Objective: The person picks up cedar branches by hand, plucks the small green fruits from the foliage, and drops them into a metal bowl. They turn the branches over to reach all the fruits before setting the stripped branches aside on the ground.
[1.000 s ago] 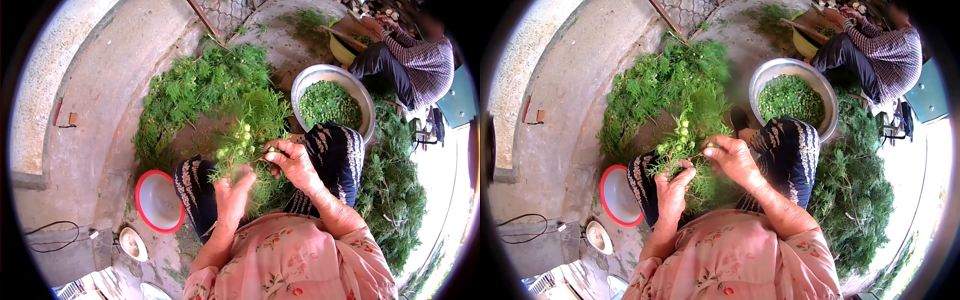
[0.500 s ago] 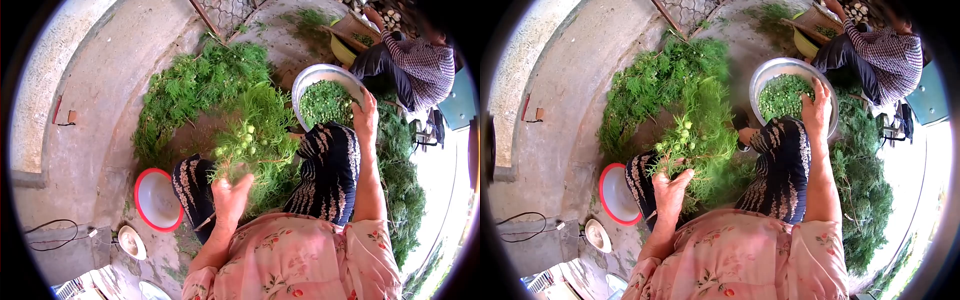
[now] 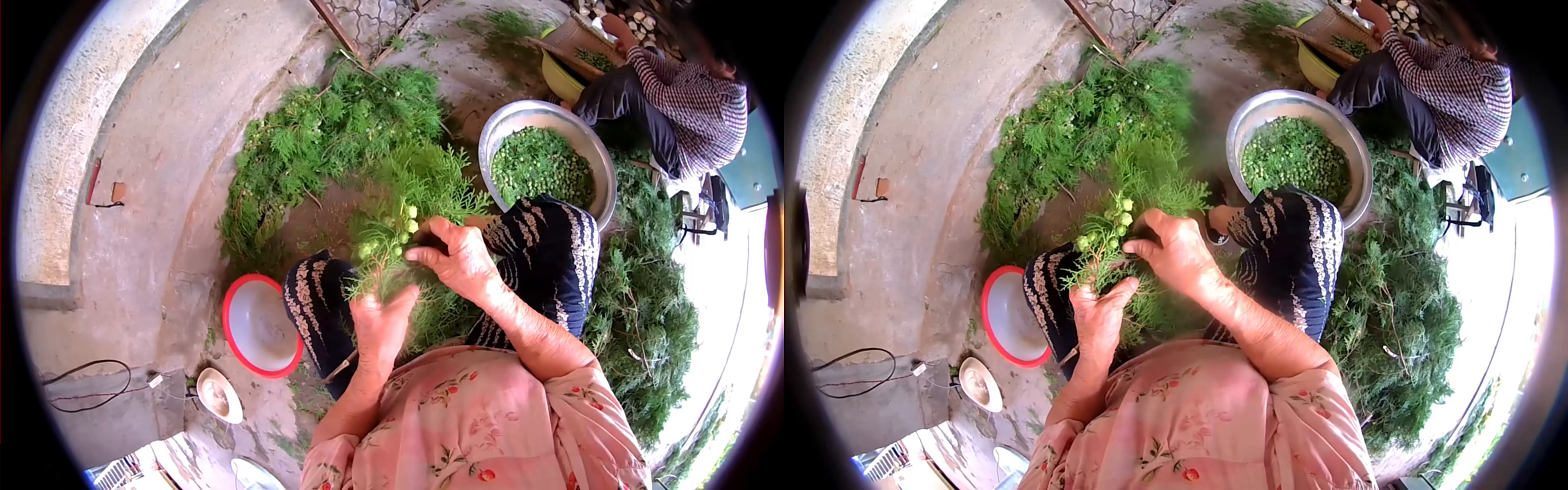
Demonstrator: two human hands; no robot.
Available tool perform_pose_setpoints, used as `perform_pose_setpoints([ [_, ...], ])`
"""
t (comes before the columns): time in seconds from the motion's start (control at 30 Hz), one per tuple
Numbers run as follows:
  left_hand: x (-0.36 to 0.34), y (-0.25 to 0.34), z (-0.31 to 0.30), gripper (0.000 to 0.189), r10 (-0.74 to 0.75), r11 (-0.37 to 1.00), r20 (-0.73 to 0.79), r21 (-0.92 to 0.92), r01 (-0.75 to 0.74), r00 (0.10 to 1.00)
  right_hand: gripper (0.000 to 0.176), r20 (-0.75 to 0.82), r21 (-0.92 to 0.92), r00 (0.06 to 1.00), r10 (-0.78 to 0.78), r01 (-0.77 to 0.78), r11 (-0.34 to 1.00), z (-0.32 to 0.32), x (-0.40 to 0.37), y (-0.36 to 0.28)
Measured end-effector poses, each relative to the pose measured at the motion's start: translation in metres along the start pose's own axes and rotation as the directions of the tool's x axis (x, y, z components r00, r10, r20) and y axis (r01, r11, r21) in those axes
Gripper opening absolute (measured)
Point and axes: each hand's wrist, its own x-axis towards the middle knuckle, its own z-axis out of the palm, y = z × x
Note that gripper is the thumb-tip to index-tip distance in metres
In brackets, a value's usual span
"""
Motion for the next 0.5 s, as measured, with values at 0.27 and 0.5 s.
perform_pose_setpoints([
  [0.27, -0.003, -0.001, -0.001, 0.038, -0.119, 0.985, 0.000, -0.123, 0.118, 0.993, 0.010, -0.197, 0.573, 0.950, 0.242, -0.088, 0.815, 0.018, -0.017, 0.003],
  [0.5, 0.000, 0.002, -0.002, 0.038, -0.134, 0.968, 0.011, -0.213, 0.134, 0.991, 0.004, 0.035, 0.814, 0.940, 0.340, -0.224, 0.536, 0.005, -0.019, 0.012],
])
